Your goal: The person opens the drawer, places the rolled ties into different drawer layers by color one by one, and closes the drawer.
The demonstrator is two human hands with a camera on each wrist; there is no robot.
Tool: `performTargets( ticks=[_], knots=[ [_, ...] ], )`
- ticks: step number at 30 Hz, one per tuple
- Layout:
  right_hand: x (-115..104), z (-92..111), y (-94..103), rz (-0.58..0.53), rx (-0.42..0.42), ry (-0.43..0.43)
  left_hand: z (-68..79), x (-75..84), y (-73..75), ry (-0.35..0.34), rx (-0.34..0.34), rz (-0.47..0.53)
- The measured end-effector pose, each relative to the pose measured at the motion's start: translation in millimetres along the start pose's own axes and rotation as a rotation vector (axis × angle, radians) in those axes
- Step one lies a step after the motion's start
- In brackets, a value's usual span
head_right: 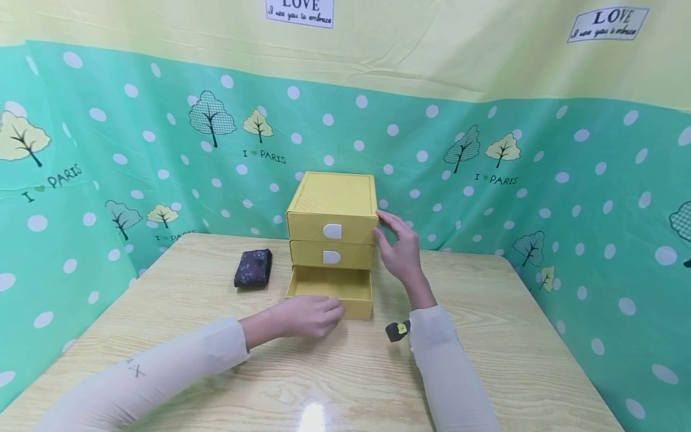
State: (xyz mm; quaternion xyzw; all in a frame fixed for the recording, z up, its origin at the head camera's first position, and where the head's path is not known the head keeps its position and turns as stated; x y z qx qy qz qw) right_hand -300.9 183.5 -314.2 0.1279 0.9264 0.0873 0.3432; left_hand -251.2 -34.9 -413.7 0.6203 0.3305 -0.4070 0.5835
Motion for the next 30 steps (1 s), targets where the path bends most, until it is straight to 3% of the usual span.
performTargets(
  ticks=[11,17,24,30],
  knots=[
    [0.9,0.6,0.9,-0.002,0.002,-0.002,-1.3,2.2,3.5,-0.003,0.01,0.004],
    [1.2,0.2,-1.1,-0.002,0.001,0.0,0.2,3.1,4.2,0.008,0.057,-0.015],
    [0.8,0.6,-0.9,0.016,0.005,-0.001,0.2,4.7,8.1,-0.013,0.011,0.002],
    [0.0,0.6,-0.9,0.003,0.01,0.003,-0.8,6.1,10.2,-0.008,0.015,0.008]
  ],
)
Point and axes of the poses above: each hand's wrist, its own z-axis away from the middle knuckle, its own y-axis out of the back of the hand, x = y × z, the point moved 2 cm from there along -z, towards the middle knuckle, and after that the axes turned 7 degrees about -y, right-handed, at the moved point
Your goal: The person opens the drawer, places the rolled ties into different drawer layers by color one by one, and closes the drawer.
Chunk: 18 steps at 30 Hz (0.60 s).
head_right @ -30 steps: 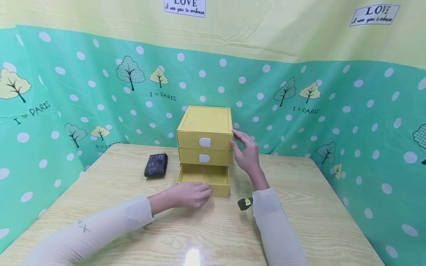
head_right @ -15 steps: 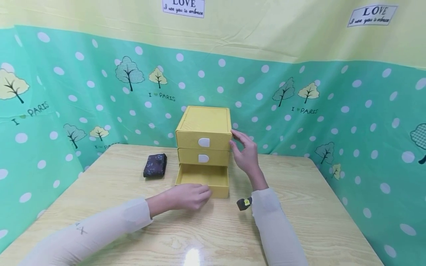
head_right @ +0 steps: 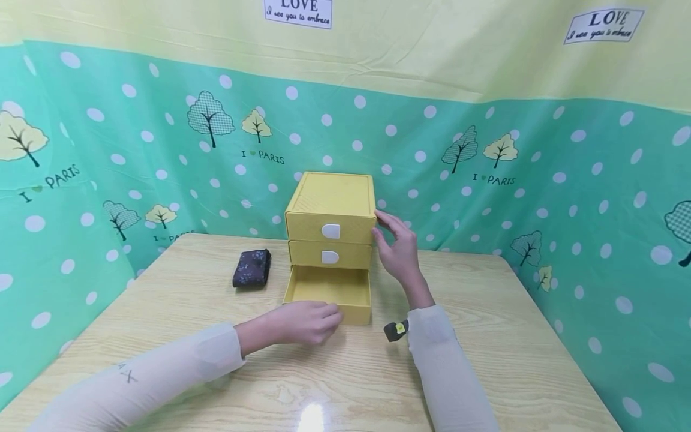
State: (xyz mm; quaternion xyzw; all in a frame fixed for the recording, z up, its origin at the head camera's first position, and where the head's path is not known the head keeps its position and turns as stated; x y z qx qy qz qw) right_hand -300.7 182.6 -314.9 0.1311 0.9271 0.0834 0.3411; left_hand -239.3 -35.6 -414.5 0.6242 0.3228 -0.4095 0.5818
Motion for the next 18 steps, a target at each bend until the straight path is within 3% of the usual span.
performTargets(
  ticks=[18],
  knots=[
    [-0.7,-0.3,-0.3,0.007,0.003,-0.007,-2.5,4.7,11.0,-0.015,0.052,-0.027]
  ],
)
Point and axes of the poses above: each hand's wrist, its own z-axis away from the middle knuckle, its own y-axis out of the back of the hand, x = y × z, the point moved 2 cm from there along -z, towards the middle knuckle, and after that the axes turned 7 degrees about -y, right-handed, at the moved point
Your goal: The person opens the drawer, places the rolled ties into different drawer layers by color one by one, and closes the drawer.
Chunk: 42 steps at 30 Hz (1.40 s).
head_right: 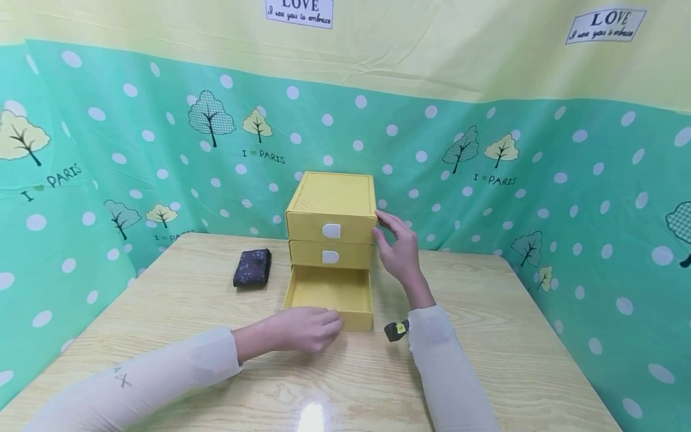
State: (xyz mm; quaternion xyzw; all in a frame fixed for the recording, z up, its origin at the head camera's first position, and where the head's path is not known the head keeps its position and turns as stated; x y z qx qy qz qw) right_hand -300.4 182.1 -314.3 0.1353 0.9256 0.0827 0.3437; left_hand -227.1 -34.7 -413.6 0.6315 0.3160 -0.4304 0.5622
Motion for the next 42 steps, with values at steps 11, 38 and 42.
performTargets(
  ticks=[11,38,42],
  knots=[
    [1.2,-0.5,1.4,0.004,-0.001,0.011,-0.5,-0.4,5.3,-0.012,0.009,0.014],
    [2.7,-0.5,0.6,-0.004,-0.009,0.007,13.8,-5.3,23.5,0.073,-0.01,0.151],
    [2.6,-0.7,0.4,-0.008,-0.009,0.007,29.3,-12.4,25.3,0.111,-0.035,0.194]
  ],
)
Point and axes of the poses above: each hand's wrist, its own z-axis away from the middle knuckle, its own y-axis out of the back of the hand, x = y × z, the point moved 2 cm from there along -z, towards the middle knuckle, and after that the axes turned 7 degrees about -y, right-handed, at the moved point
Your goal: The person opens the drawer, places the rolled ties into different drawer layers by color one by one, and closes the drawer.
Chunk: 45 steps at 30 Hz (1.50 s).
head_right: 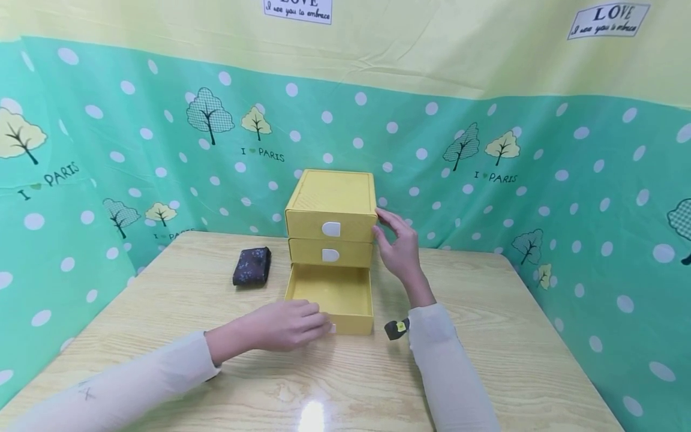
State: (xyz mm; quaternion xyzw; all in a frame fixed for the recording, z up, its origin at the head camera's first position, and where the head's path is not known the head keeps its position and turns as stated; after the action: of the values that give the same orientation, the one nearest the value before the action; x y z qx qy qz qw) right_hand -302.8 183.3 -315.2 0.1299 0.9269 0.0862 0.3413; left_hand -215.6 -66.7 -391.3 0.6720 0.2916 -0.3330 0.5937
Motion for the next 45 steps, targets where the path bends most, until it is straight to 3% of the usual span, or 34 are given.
performTargets(
  ticks=[4,11,15,22,30,38,45],
  knots=[
    [0.4,-0.1,0.0,0.001,0.001,0.0,20.1,-11.5,0.0,0.061,0.016,0.045],
    [1.3,0.2,0.3,0.003,0.005,-0.001,64.8,-31.0,-10.5,0.247,0.148,0.145],
    [1.9,0.6,0.5,0.002,0.004,-0.002,88.7,-36.8,-20.9,0.323,0.142,0.177],
    [3.0,1.4,0.0,-0.005,0.003,-0.005,120.6,-43.6,-40.2,0.449,0.065,0.285],
    [1.6,2.2,-0.8,0.006,0.003,0.001,144.7,-46.3,-62.6,0.637,-0.118,0.423],
    [0.0,1.5,-0.4,0.017,0.004,-0.002,151.7,-52.2,-74.6,0.753,-0.278,0.509],
    [0.4,0.6,0.2,0.01,0.001,-0.001,149.6,-57.3,-82.1,0.745,-0.357,0.505]
  ],
)
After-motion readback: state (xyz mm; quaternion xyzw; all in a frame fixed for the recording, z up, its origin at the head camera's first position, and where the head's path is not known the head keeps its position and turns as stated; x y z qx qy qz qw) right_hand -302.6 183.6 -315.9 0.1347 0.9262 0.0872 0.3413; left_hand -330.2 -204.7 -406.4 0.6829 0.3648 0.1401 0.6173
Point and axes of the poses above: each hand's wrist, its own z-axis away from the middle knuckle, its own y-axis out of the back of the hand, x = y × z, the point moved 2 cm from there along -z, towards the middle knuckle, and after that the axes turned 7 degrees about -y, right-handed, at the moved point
